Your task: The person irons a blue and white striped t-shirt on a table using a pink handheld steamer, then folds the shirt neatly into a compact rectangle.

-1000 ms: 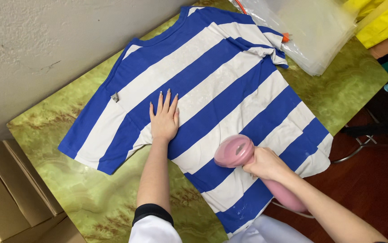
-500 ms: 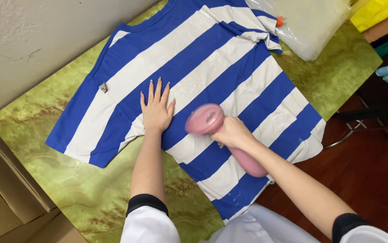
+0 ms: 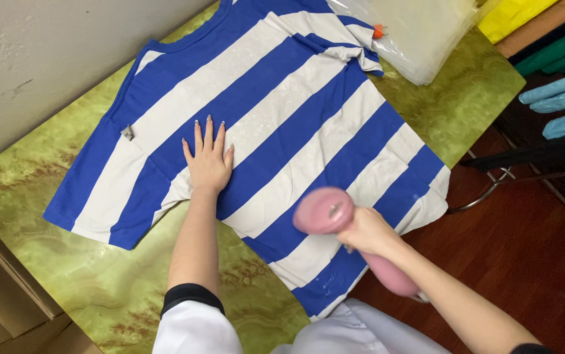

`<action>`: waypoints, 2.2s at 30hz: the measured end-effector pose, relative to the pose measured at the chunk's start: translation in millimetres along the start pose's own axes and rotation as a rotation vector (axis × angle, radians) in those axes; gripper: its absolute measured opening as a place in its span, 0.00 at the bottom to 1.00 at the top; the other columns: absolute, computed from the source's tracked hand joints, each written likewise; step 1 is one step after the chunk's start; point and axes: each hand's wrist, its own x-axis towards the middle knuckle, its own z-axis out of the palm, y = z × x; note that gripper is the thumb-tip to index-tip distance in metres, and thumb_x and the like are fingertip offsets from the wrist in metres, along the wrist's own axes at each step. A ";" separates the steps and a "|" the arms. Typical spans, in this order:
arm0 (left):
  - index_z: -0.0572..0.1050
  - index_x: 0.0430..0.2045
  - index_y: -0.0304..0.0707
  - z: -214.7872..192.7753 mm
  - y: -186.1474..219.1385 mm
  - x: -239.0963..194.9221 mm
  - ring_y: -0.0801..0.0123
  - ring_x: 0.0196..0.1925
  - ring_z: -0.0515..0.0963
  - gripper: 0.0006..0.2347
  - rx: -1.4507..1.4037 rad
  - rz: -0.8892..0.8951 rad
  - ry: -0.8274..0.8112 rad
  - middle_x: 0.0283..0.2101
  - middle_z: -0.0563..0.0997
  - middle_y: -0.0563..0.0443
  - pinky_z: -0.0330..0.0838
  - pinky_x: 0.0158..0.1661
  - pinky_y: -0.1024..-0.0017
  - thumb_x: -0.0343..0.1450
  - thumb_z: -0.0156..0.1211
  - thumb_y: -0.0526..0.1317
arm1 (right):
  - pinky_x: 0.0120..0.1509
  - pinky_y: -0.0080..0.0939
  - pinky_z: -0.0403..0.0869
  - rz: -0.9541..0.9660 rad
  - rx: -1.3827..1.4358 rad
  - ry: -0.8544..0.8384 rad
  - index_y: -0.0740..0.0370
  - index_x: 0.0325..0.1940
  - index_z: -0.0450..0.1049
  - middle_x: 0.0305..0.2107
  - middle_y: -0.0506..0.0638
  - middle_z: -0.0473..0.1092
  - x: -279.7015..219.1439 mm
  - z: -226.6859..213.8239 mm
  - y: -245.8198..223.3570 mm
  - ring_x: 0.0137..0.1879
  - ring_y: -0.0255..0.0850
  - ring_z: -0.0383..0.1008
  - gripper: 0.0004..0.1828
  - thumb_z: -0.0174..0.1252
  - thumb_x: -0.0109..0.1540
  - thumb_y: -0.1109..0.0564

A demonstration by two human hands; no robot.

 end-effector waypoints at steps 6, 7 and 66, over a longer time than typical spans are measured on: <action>0.52 0.65 0.54 7.2 39.5 -21.3 0.57 0.73 0.38 0.25 0.030 0.000 0.030 0.71 0.45 0.52 0.30 0.64 0.41 0.73 0.34 0.57 | 0.43 0.50 0.75 -0.091 0.052 0.023 0.64 0.34 0.73 0.16 0.51 0.73 52.6 11.1 -50.4 0.33 0.50 0.78 0.19 0.58 0.46 0.48; 0.52 0.65 0.54 7.9 42.5 -25.0 0.57 0.73 0.38 0.25 0.034 0.005 0.026 0.71 0.45 0.52 0.30 0.64 0.41 0.73 0.34 0.57 | 0.43 0.50 0.75 -0.089 0.060 0.023 0.64 0.34 0.73 0.16 0.51 0.73 49.8 10.3 -50.1 0.33 0.50 0.78 0.19 0.58 0.46 0.48; 0.47 0.66 0.57 11.2 56.5 -38.7 0.60 0.73 0.34 0.25 -0.005 -0.071 0.035 0.72 0.42 0.55 0.26 0.64 0.43 0.73 0.32 0.56 | 0.47 0.50 0.74 0.144 0.007 -0.118 0.65 0.31 0.77 0.14 0.55 0.74 -34.0 -23.9 32.4 0.27 0.47 0.79 0.14 0.54 0.46 0.57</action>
